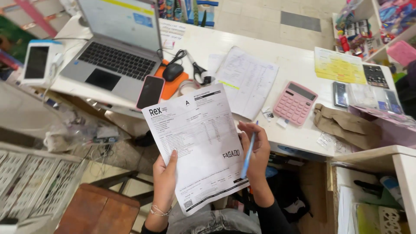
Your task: Organizing shop items, reviewing documents with a calculator, and operating a photocopier at a service counter.
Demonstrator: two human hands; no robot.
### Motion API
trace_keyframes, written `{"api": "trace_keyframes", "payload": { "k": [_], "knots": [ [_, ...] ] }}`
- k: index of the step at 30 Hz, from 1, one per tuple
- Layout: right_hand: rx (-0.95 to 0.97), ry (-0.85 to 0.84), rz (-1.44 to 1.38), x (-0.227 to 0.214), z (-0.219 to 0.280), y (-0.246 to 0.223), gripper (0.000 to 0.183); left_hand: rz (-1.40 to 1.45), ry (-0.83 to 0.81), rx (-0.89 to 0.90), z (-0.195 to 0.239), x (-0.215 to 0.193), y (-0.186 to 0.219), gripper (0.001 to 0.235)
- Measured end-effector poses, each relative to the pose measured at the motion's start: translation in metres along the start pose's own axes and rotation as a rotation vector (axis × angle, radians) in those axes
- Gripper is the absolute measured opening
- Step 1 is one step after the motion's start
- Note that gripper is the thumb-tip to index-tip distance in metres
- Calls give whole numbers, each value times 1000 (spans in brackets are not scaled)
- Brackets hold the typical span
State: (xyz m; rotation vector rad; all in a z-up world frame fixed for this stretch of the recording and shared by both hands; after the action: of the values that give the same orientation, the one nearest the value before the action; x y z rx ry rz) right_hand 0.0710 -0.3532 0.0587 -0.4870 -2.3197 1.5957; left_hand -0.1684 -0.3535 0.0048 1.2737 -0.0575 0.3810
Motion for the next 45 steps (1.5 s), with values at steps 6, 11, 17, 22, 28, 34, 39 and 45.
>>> {"api": "trace_keyframes", "payload": {
  "k": [6,11,17,22,28,34,39,45],
  "knots": [
    [-190,-200,253,40,57,-27,25,117,260,-69,62,-82,-14,38],
    [-170,-460,182,73,92,-47,23,107,377,-124,114,-119,19,47],
    [-155,-763,27,118,140,-78,19,148,424,89,142,-175,7,44],
    [-442,-873,-36,179,196,-95,30,24,584,185,206,-242,20,40],
    [-553,-1209,-75,249,315,-126,36,130,854,241,315,-344,6,42],
    [-513,-1441,-224,288,437,-166,36,295,1075,265,417,-427,-9,40],
    [-551,-1523,-264,311,520,-176,39,277,1170,331,482,-481,-26,38],
    [-517,-1629,-322,335,590,-188,39,514,1229,426,537,-524,-40,38]
  ]
}}
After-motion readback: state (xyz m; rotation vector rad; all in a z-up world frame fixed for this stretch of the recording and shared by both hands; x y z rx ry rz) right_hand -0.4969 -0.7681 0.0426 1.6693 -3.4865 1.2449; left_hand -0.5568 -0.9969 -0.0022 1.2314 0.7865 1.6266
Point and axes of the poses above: each hand's wrist, its own z-axis away from the middle knuckle, its own x-axis out of the palm, y = z × x, the point moved 3 cm from there along -z, towards the middle knuckle, and after that the axes turned 2 degrees about -y, right-handed, at the moved point
